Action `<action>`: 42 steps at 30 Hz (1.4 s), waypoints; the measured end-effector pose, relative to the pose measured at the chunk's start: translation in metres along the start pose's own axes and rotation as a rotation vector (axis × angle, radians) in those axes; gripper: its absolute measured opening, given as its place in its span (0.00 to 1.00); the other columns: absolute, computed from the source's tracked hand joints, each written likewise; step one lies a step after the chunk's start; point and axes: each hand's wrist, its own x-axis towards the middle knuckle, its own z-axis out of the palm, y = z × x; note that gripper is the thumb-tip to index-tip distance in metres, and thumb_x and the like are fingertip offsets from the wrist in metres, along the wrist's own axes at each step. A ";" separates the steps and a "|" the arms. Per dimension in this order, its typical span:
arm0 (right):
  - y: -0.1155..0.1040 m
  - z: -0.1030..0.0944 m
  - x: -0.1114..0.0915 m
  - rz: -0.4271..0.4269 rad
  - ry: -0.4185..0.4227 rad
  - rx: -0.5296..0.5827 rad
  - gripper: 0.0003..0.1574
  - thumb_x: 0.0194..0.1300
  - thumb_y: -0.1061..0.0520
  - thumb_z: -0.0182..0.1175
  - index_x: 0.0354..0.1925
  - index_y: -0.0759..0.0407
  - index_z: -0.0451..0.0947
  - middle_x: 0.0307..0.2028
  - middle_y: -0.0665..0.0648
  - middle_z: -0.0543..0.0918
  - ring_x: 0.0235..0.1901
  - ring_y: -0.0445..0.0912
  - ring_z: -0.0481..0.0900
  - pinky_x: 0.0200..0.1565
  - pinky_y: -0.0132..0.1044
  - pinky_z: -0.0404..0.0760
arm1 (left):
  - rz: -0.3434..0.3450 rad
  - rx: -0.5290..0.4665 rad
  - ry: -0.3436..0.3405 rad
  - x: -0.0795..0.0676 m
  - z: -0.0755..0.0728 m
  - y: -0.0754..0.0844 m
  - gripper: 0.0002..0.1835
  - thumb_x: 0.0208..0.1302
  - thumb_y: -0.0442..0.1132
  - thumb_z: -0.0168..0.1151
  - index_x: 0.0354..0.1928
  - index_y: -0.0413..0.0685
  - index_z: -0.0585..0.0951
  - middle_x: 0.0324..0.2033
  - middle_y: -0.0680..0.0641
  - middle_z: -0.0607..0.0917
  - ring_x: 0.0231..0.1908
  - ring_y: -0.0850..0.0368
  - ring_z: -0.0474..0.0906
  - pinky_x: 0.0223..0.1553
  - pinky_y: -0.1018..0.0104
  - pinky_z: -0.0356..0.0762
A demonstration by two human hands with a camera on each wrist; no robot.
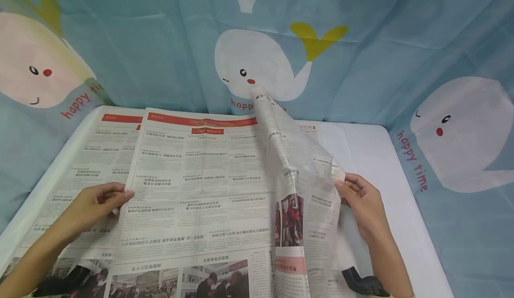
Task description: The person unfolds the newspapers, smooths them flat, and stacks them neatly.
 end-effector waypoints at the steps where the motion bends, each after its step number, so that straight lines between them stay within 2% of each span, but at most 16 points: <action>1: 0.001 -0.003 0.000 0.002 0.004 0.000 0.16 0.76 0.52 0.66 0.58 0.54 0.77 0.42 0.36 0.87 0.40 0.33 0.84 0.40 0.26 0.84 | -0.002 0.001 0.003 -0.001 -0.003 -0.002 0.30 0.77 0.54 0.63 0.61 0.31 0.80 0.44 0.41 0.91 0.33 0.68 0.84 0.32 0.66 0.83; 7: 0.005 -0.016 -0.002 -0.003 0.028 0.017 0.14 0.76 0.54 0.65 0.57 0.50 0.78 0.41 0.37 0.87 0.39 0.33 0.84 0.40 0.25 0.82 | -0.021 0.010 0.007 -0.005 -0.022 -0.017 0.32 0.78 0.54 0.62 0.64 0.28 0.77 0.46 0.37 0.90 0.33 0.71 0.83 0.32 0.65 0.85; 12: 0.009 -0.022 -0.004 -0.014 0.010 0.022 0.13 0.76 0.54 0.65 0.56 0.47 0.79 0.41 0.37 0.88 0.39 0.33 0.84 0.40 0.25 0.82 | -0.051 0.040 -0.001 -0.004 -0.033 -0.030 0.36 0.78 0.55 0.61 0.67 0.25 0.74 0.47 0.34 0.89 0.33 0.73 0.82 0.32 0.65 0.85; 17: 0.022 -0.037 -0.002 0.005 0.012 0.012 0.13 0.76 0.52 0.65 0.57 0.46 0.79 0.41 0.37 0.87 0.38 0.33 0.83 0.39 0.25 0.82 | -0.080 0.096 -0.020 -0.003 -0.036 -0.032 0.38 0.79 0.56 0.60 0.67 0.23 0.73 0.47 0.33 0.89 0.33 0.73 0.81 0.32 0.66 0.84; 20: 0.029 -0.047 0.000 0.013 0.019 0.000 0.14 0.76 0.52 0.65 0.57 0.46 0.78 0.42 0.36 0.87 0.39 0.33 0.83 0.40 0.25 0.82 | -0.080 0.122 -0.009 -0.003 -0.036 -0.031 0.37 0.79 0.56 0.60 0.67 0.23 0.73 0.46 0.32 0.89 0.33 0.74 0.81 0.32 0.66 0.84; 24: 0.039 -0.057 0.003 0.010 0.019 -0.013 0.14 0.77 0.52 0.65 0.57 0.46 0.78 0.42 0.36 0.87 0.39 0.33 0.84 0.40 0.25 0.82 | -0.081 0.163 0.009 -0.002 -0.036 -0.025 0.37 0.79 0.56 0.60 0.65 0.23 0.74 0.43 0.35 0.89 0.32 0.67 0.83 0.31 0.66 0.83; 28: 0.046 -0.065 0.005 0.021 0.026 -0.088 0.16 0.77 0.50 0.64 0.59 0.48 0.77 0.41 0.34 0.86 0.39 0.32 0.83 0.39 0.25 0.82 | -0.093 0.209 -0.007 0.001 -0.040 -0.022 0.38 0.79 0.56 0.60 0.66 0.22 0.74 0.44 0.34 0.90 0.33 0.62 0.83 0.29 0.65 0.81; 33: 0.048 -0.067 0.004 0.058 0.050 -0.247 0.29 0.79 0.46 0.61 0.67 0.61 0.71 0.41 0.30 0.82 0.40 0.30 0.81 0.41 0.25 0.82 | -0.081 0.244 0.006 0.006 -0.053 -0.033 0.38 0.78 0.57 0.60 0.65 0.23 0.74 0.43 0.33 0.90 0.32 0.64 0.82 0.28 0.65 0.81; 35: 0.050 -0.067 0.003 0.076 0.056 -0.261 0.32 0.79 0.45 0.62 0.68 0.63 0.70 0.41 0.29 0.81 0.40 0.29 0.81 0.41 0.24 0.82 | -0.066 0.281 0.046 0.008 -0.059 -0.036 0.36 0.78 0.55 0.61 0.62 0.22 0.76 0.41 0.32 0.89 0.32 0.58 0.84 0.26 0.65 0.78; 38: 0.053 -0.067 0.003 0.092 0.057 -0.256 0.30 0.78 0.45 0.62 0.68 0.60 0.71 0.40 0.30 0.81 0.39 0.30 0.80 0.41 0.25 0.81 | -0.048 0.338 0.097 0.010 -0.066 -0.038 0.33 0.78 0.51 0.63 0.58 0.19 0.77 0.41 0.27 0.88 0.33 0.45 0.87 0.25 0.63 0.76; 40: 0.054 -0.066 0.002 0.093 0.054 -0.254 0.28 0.78 0.45 0.63 0.66 0.57 0.72 0.40 0.31 0.81 0.39 0.31 0.80 0.40 0.25 0.81 | -0.043 0.368 0.125 0.011 -0.070 -0.039 0.32 0.77 0.50 0.64 0.56 0.18 0.78 0.42 0.24 0.86 0.34 0.36 0.87 0.25 0.60 0.78; 42: 0.054 -0.064 0.001 0.089 0.048 -0.268 0.29 0.78 0.44 0.63 0.67 0.58 0.72 0.39 0.31 0.81 0.38 0.31 0.81 0.40 0.26 0.81 | -0.051 0.381 0.135 0.012 -0.074 -0.041 0.33 0.77 0.49 0.64 0.56 0.16 0.77 0.42 0.22 0.85 0.34 0.32 0.86 0.26 0.54 0.81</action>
